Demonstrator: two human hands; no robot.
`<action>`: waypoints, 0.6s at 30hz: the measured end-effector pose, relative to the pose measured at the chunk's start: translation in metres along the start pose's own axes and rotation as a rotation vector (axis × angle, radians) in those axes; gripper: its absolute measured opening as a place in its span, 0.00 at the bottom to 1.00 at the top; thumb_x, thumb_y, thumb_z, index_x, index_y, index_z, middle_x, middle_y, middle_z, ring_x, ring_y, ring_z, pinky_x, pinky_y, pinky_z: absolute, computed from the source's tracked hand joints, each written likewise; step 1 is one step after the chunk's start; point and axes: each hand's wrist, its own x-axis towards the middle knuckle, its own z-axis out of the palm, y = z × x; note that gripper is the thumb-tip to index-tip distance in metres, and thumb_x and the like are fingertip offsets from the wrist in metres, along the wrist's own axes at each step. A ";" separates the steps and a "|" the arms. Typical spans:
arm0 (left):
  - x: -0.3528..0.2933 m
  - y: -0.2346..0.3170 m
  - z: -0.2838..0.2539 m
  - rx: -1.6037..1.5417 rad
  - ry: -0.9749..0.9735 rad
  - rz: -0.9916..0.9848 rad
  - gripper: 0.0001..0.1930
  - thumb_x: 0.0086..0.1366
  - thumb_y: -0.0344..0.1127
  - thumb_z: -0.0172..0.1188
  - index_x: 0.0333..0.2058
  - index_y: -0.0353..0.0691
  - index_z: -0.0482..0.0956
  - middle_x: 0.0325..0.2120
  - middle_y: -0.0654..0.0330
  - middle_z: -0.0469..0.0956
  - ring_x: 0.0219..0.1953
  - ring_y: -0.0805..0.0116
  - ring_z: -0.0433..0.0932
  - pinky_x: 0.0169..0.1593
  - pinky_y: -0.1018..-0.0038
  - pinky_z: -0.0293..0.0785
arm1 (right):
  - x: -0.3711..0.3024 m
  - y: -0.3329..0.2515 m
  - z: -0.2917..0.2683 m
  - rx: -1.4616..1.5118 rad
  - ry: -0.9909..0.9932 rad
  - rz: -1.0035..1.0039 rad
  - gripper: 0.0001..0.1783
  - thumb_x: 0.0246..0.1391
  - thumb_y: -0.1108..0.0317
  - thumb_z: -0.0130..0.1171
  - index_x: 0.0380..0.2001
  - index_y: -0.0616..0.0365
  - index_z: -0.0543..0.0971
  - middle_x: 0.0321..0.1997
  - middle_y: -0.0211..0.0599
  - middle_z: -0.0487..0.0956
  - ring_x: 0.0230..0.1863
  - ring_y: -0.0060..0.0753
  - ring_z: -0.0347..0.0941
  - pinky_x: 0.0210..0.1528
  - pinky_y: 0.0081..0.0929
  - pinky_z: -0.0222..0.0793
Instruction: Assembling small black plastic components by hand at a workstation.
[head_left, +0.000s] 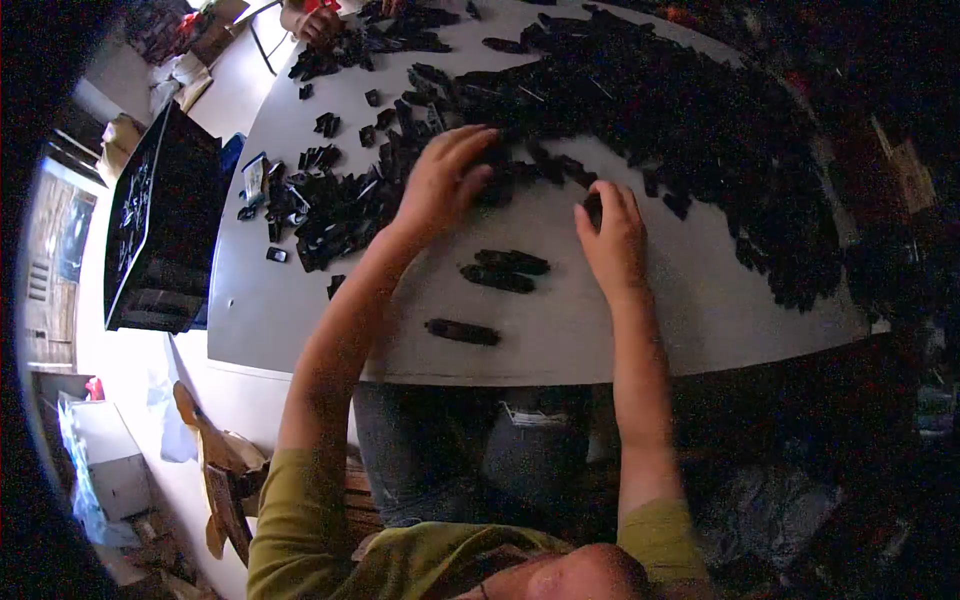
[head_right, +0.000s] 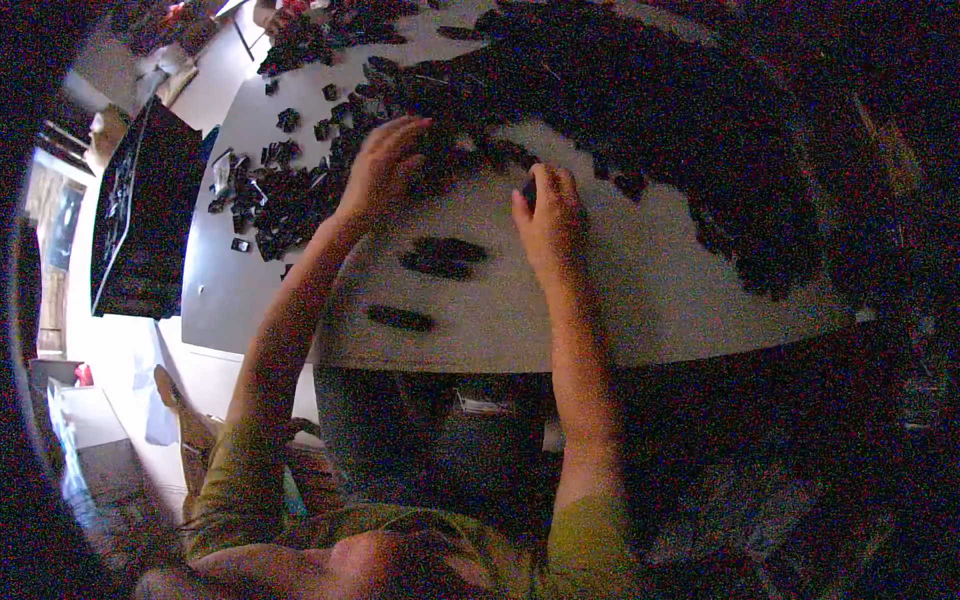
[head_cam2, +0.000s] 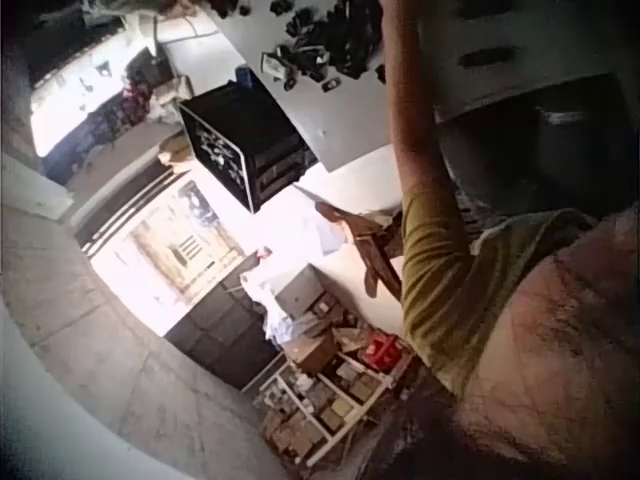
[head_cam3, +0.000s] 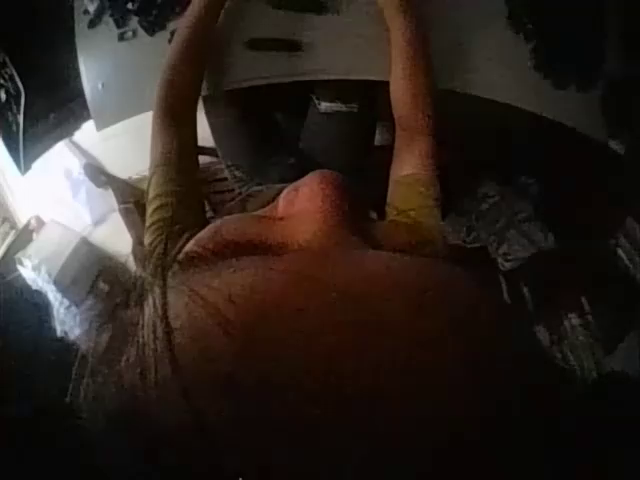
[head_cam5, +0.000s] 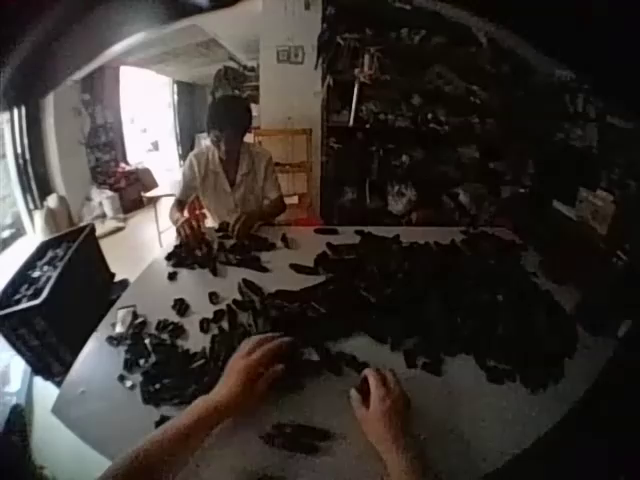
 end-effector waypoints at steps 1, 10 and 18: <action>-0.007 0.003 -0.010 0.002 0.003 -0.003 0.16 0.59 0.31 0.55 0.48 0.42 0.72 0.48 0.51 0.70 0.51 0.51 0.68 0.52 0.63 0.65 | 0.000 -0.002 0.001 0.001 -0.002 -0.004 0.17 0.47 0.73 0.58 0.42 0.59 0.69 0.41 0.43 0.71 0.41 0.48 0.71 0.42 0.35 0.68; -0.030 0.024 -0.039 0.070 -0.036 -0.041 0.09 0.52 0.26 0.58 0.35 0.37 0.77 0.36 0.54 0.73 0.42 0.55 0.71 0.42 0.68 0.70 | 0.005 -0.004 0.001 0.397 0.050 0.012 0.07 0.47 0.76 0.60 0.32 0.62 0.75 0.27 0.31 0.74 0.27 0.19 0.71 0.30 0.19 0.67; -0.034 0.043 -0.021 0.186 -0.520 -0.252 0.09 0.54 0.37 0.57 0.33 0.41 0.73 0.32 0.56 0.72 0.39 0.56 0.71 0.40 0.65 0.71 | -0.001 -0.016 -0.002 0.220 -0.241 0.014 0.10 0.46 0.74 0.61 0.34 0.63 0.76 0.26 0.31 0.73 0.28 0.18 0.70 0.29 0.19 0.65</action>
